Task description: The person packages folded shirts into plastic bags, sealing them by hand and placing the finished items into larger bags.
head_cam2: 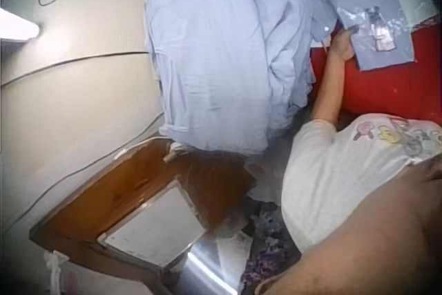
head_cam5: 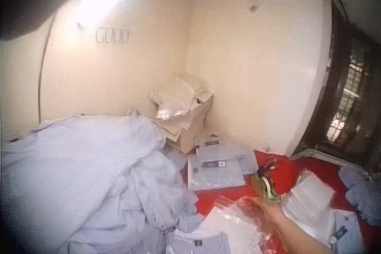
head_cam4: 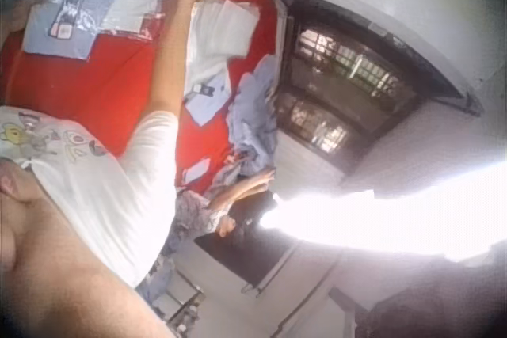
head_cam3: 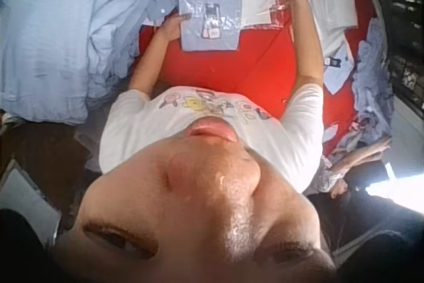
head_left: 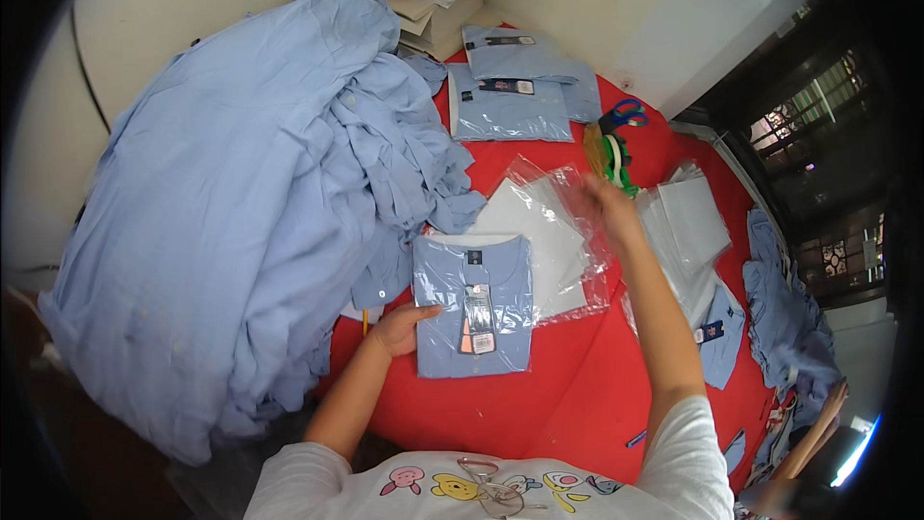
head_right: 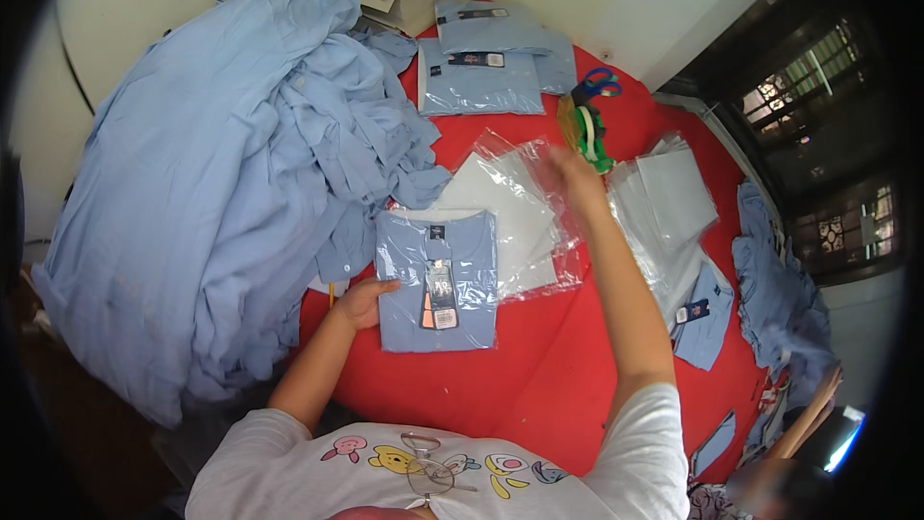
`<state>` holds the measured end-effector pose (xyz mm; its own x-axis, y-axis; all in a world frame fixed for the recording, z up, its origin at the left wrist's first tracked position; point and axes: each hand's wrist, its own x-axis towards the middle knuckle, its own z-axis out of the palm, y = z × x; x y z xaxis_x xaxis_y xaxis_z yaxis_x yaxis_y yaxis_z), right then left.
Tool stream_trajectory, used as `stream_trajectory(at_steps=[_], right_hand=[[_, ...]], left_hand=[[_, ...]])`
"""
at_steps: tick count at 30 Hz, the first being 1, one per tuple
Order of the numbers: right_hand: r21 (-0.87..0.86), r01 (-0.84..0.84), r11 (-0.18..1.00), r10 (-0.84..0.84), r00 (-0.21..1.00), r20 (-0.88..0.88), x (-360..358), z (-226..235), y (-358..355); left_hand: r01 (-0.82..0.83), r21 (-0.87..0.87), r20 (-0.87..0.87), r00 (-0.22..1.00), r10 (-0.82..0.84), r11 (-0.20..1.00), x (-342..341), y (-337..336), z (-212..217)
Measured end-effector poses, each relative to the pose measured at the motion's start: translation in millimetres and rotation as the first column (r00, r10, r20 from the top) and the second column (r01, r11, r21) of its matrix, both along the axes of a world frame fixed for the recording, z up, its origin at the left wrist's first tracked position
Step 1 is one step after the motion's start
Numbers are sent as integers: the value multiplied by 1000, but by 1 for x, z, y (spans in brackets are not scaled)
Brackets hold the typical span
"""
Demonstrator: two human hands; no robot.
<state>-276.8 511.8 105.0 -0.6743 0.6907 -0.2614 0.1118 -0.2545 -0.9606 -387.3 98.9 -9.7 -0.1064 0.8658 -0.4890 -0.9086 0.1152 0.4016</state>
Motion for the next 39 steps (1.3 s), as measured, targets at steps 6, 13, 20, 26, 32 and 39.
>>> stream_trajectory(at_steps=[6, 13, 20, 26, 32, 39], right_hand=[[246, 202, 948, -226, 971, 73, -164, -25, 150], [78, 409, 909, -414, 908, 64, -267, -32, 200], [-163, 167, 972, -171, 985, -12, -272, -29, 180], [-276, 57, 959, -42, 997, 60, -249, -13, 128], [-128, 36, 991, -46, 996, -76, -174, 20, 77], [-125, 108, 986, -155, 866, -475, -9, 92, -45]], left_hand=[[97, 76, 220, 969, -111, 992, -1, -11, -32], [152, 38, 272, 949, -156, 988, -1, -19, -27], [177, 25, 261, 949, -178, 984, 3, -20, -33], [119, 55, 267, 955, -130, 991, 3, -15, -33], [5, -64, 286, 958, 13, 998, 2, -6, -31], [-83, 189, 216, 975, 41, 978, -2, -2, -17]])
